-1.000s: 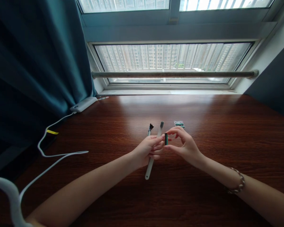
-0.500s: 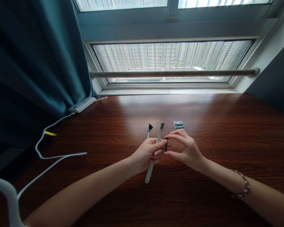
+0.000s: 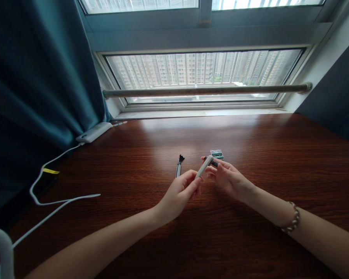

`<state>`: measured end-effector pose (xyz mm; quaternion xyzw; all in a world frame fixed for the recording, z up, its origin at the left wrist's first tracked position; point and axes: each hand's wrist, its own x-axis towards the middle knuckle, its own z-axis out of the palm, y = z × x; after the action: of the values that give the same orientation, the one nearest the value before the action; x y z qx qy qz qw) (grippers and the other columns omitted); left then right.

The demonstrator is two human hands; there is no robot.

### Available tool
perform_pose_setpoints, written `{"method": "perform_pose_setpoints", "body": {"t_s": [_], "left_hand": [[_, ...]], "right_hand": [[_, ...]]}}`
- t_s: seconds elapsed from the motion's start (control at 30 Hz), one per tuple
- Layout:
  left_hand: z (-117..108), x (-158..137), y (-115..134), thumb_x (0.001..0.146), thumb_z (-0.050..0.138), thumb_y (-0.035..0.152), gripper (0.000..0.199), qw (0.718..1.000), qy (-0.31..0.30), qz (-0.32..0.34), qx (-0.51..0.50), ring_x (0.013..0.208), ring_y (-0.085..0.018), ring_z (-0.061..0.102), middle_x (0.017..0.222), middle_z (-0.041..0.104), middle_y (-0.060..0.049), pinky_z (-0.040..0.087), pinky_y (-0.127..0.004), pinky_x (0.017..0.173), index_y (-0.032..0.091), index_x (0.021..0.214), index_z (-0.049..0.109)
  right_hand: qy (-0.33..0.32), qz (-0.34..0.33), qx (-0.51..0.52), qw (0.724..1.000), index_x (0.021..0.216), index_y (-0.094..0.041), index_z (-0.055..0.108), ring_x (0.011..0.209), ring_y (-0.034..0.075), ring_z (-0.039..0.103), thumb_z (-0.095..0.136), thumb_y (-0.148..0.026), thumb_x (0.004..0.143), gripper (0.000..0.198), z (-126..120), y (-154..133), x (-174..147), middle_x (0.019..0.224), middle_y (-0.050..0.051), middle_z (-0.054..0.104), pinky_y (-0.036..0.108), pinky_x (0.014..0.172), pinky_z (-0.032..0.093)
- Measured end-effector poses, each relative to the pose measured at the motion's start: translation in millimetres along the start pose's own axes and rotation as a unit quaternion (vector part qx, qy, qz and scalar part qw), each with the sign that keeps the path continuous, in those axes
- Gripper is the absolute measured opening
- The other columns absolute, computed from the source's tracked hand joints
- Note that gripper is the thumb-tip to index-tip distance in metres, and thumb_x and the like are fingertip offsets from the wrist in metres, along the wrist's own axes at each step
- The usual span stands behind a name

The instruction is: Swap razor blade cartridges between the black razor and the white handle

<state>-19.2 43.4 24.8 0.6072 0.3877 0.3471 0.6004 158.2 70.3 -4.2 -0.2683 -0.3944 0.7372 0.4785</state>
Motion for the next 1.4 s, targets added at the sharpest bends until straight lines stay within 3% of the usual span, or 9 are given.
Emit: {"method": "perform_pose_setpoints", "body": {"t_s": [0.27, 0.8, 1.2, 1.4], "left_hand": [[-1.9, -1.0, -0.7, 0.082, 0.044, 0.04, 0.023, 0.999, 0.039, -0.013, 0.017, 0.042, -0.006, 0.035, 0.054, 0.04, 0.006, 0.028, -0.017, 0.04, 0.017, 0.079, 0.047], [-2.7, -2.5, 0.9, 0.083, 0.044, 0.038, 0.022, 0.996, 0.064, -0.005, 0.066, 0.046, -0.006, 0.031, 0.055, 0.035, 0.006, 0.025, -0.019, 0.043, 0.018, 0.081, 0.05], [-2.0, -2.5, 1.2, 0.083, 0.044, 0.038, 0.022, 0.997, 0.009, -0.024, 0.069, 0.046, -0.005, 0.03, 0.054, 0.034, 0.007, 0.023, -0.018, 0.042, 0.017, 0.082, 0.05], [-1.3, -2.6, 1.4, 0.083, 0.044, 0.038, 0.022, 0.997, 0.024, -0.023, 0.069, 0.046, -0.005, 0.031, 0.054, 0.034, 0.007, 0.024, -0.018, 0.042, 0.017, 0.082, 0.05]], "right_hand": [[-0.012, 0.0, -0.009, 1.0, 0.103, -0.027, 0.061, 0.086, 0.012, 0.055, 0.064, -0.041, 0.071, 0.035, -0.3, -1.2, 0.1, 0.1, 0.003, 0.062, 0.026, 0.077, 0.042], [-0.032, 0.003, 0.032, 0.999, 0.104, -0.025, 0.061, 0.087, 0.01, 0.054, 0.064, -0.033, 0.074, 0.031, -2.8, -1.9, 0.2, 0.094, 0.001, 0.063, 0.023, 0.078, 0.041], [-0.025, -0.003, 0.025, 0.999, 0.101, -0.022, 0.063, 0.088, 0.012, 0.054, 0.063, -0.033, 0.074, 0.029, -10.1, 4.3, 4.4, 0.098, 0.003, 0.063, 0.023, 0.074, 0.04], [-0.007, 0.001, 0.006, 1.0, 0.1, -0.025, 0.063, 0.086, 0.012, 0.054, 0.064, -0.034, 0.073, 0.029, -12.1, 5.8, 5.5, 0.096, 0.002, 0.063, 0.024, 0.073, 0.04]]}}
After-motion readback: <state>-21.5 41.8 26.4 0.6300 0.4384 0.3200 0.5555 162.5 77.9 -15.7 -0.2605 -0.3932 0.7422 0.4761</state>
